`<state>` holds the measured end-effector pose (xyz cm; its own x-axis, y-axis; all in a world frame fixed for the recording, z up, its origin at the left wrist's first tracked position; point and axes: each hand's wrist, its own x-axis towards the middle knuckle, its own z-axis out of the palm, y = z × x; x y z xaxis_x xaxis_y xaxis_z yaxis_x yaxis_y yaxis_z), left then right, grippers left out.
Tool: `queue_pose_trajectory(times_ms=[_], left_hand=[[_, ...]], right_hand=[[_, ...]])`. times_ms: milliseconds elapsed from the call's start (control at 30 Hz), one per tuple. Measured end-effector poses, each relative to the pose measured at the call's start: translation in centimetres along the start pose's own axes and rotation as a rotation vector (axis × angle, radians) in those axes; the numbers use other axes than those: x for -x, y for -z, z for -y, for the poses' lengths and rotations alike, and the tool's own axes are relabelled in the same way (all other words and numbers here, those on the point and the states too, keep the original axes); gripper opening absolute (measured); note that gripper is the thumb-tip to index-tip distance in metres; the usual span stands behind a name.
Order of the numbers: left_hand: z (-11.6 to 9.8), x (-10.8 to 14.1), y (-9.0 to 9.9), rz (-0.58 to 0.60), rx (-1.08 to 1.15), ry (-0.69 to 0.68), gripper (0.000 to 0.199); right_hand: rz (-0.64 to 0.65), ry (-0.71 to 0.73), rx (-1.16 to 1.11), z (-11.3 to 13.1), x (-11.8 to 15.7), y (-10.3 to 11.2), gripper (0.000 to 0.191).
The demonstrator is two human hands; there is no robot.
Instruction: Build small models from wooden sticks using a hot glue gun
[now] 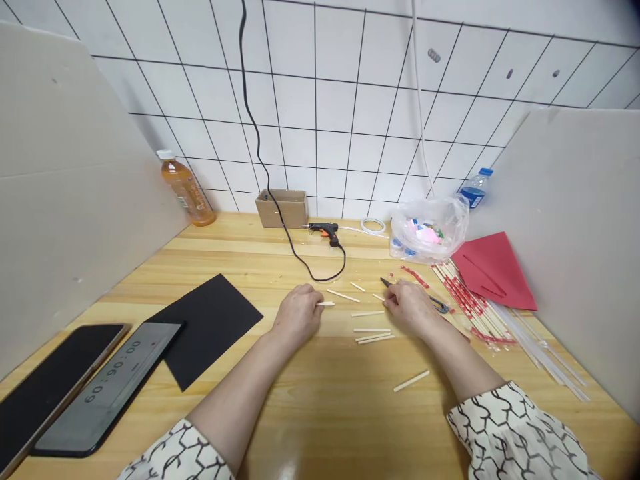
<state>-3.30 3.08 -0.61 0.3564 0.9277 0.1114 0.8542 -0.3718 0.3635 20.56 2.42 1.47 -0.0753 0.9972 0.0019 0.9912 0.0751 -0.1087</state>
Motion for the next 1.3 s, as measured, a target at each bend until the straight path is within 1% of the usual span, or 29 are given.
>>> queue_pose_trajectory(times_ms=[300,500,700,833,1000,1133,1300], left_hand=[[-0.2,0.0,0.1,0.002,0.012,-0.008,0.019],[-0.4,0.1,0.2,0.001,0.012,-0.021,0.019],[-0.3,0.2,0.0,-0.034,-0.019,-0.050,0.018],[-0.3,0.2,-0.2,-0.052,-0.038,-0.066,0.015],[-0.3,0.3,-0.1,-0.056,-0.055,-0.070,0.015],[-0.5,0.3,0.0,-0.035,-0.047,-0.071,0.016],[-0.6,0.3,0.1,-0.033,-0.023,-0.063,0.016]], right_hand=[[0.010,-0.005,0.072,0.4,-0.2,-0.3,0.019],[0.013,-0.033,0.050,1.3,-0.5,-0.1,0.021],[0.061,-0.093,-0.019,2.9,-2.3,0.6,0.022],[0.117,-0.091,-0.049,3.7,-3.6,0.9,0.021],[0.140,-0.068,-0.061,3.8,-4.4,0.3,0.021],[0.140,-0.061,-0.058,3.8,-4.7,-0.2,0.019],[0.151,-0.044,-0.067,3.8,-5.0,-0.4,0.018]])
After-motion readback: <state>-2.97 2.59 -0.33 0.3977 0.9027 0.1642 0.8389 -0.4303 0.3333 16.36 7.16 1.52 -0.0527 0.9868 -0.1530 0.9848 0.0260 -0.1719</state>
